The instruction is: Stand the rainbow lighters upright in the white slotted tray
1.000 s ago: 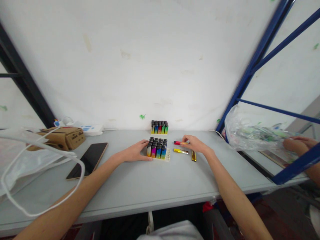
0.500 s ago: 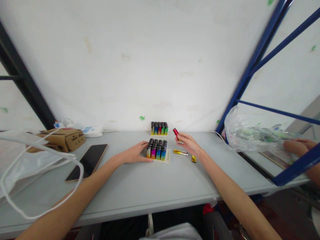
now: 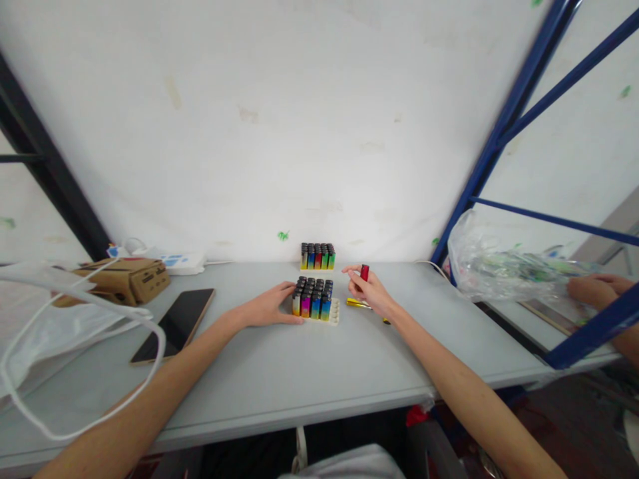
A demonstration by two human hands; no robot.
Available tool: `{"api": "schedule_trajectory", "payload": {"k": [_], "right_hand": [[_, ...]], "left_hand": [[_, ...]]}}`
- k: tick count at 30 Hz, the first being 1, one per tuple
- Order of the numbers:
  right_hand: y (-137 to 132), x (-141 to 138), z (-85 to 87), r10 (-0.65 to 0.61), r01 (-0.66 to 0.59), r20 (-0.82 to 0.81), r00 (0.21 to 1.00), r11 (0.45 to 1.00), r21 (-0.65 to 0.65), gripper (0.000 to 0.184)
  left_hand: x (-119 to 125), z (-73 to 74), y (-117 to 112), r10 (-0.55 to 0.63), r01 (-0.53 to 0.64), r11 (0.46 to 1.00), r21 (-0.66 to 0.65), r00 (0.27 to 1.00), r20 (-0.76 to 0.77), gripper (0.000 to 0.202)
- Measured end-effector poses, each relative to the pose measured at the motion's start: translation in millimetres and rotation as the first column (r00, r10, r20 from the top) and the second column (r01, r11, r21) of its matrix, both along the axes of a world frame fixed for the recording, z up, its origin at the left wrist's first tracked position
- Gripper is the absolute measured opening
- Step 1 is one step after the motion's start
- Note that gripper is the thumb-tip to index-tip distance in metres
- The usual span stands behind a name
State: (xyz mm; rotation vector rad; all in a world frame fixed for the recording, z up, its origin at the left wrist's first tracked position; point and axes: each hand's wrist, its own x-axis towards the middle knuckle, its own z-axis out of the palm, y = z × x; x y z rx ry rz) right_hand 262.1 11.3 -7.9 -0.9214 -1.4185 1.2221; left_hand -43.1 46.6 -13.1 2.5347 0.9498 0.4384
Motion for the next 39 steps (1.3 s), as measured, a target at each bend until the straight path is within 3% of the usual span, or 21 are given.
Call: {"api": "schedule_trajectory", "payload": {"k": [3,8,17,24,29,39], "right_hand": [[-0.6,-1.6,2.3,0.006,-0.007,-0.023,1.000,0.999,-0.050,0.047],[-1.1,-3.1,3.1,0.114,-0.133,-0.123,0.986,0.977,-0.164,0.052],[-6.4,-5.2,6.8,0.197,-0.217,-0.139,0.971,0.965,-0.147,0.055],[-8.2,-5.9,4.7,0.063,-0.062,0.011,0.998,0.995,-0.074,0.044],[-6.7,-5.6,5.5,0.077,-0.076,0.010,0.997,0.995,-0.068,0.047],[-4.1,-8.3,4.4,-0.022,0.022,0.040,0.999,1.000,-0.007,0.051]], "left_hand": [[-0.1,0.6,-0.2,-0.006,0.006,1.000,0.002,1.000,0.002,0.091],[0.2,0.7,-0.2,-0.007,0.007,1.000,0.003,1.000,-0.017,0.091],[-0.3,-1.2,1.3,-0.019,0.019,1.000,0.004,1.000,0.010,0.089],[0.7,0.8,-0.3,-0.004,0.004,1.000,0.006,1.000,-0.007,0.089],[0.9,1.8,-1.0,0.001,-0.001,1.000,-0.006,0.999,-0.036,0.090],[0.5,1.0,-0.2,0.003,-0.003,1.000,0.000,0.999,-0.036,0.091]]}}
